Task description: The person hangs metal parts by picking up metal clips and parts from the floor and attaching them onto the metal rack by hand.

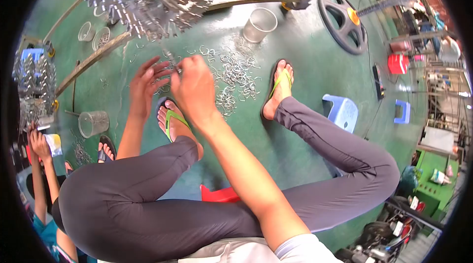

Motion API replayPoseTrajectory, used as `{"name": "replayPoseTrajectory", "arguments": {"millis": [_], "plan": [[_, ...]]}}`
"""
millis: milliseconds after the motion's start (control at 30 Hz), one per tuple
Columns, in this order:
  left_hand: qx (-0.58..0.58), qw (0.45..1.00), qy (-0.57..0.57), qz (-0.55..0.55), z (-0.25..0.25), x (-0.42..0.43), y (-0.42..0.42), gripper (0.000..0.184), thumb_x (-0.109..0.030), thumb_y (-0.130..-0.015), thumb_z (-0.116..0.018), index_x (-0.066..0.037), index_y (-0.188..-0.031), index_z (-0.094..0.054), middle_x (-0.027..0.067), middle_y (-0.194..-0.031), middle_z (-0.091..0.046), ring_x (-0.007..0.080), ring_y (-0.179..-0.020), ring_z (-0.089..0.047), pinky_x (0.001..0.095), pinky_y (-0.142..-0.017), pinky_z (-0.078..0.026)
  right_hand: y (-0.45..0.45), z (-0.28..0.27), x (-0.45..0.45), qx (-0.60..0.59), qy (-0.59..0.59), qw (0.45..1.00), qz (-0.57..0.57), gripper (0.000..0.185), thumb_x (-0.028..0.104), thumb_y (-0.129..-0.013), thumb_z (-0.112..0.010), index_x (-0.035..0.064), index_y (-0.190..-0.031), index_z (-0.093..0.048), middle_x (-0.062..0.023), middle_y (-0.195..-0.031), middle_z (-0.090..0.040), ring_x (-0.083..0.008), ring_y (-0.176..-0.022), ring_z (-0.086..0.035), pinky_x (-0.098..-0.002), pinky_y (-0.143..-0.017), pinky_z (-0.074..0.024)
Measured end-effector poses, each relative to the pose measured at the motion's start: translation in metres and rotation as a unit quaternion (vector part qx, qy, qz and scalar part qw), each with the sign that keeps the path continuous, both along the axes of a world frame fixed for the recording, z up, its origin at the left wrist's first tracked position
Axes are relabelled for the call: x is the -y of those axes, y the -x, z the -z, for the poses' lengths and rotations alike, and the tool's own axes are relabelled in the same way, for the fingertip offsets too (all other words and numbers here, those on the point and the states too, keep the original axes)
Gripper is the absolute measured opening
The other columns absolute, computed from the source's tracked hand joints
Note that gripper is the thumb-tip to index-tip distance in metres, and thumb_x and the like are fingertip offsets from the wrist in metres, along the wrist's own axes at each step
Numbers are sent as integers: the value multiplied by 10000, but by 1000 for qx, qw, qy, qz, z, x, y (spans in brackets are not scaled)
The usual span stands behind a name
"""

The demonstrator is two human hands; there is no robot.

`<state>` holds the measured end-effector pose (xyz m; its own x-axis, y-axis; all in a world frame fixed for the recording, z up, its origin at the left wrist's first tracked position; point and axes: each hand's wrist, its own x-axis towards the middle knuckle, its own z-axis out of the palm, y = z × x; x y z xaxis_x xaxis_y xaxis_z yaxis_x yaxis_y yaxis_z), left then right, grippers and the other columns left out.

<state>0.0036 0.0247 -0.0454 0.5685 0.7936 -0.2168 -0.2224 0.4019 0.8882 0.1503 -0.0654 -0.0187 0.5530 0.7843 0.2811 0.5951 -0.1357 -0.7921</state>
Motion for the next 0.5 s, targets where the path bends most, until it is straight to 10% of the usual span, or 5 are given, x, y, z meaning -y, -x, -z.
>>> {"name": "replayPoseTrajectory", "arguments": {"millis": [333,500], "plan": [[-119,971,-204,29,-41,12,5,355,-42,-921,-786,77,-1243,-695,146,-1145,-746,207,-1062,-720,325,-935,-592,25,1,22,-96,-21,993,-72,131,76,-906,-704,-24,-958,-639,-226,-948,-675,-456,-847,-684,-510,-715,-557],[-105,982,-154,33,-42,9,2,354,-63,-923,-789,98,-1224,-696,185,-1093,-759,224,-971,-749,348,-885,-613,10,4,33,-326,-8,940,-105,166,31,-911,-716,-97,-1016,-714,-204,-868,-754,-251,-753,-770,-350,-675,-609]]}}
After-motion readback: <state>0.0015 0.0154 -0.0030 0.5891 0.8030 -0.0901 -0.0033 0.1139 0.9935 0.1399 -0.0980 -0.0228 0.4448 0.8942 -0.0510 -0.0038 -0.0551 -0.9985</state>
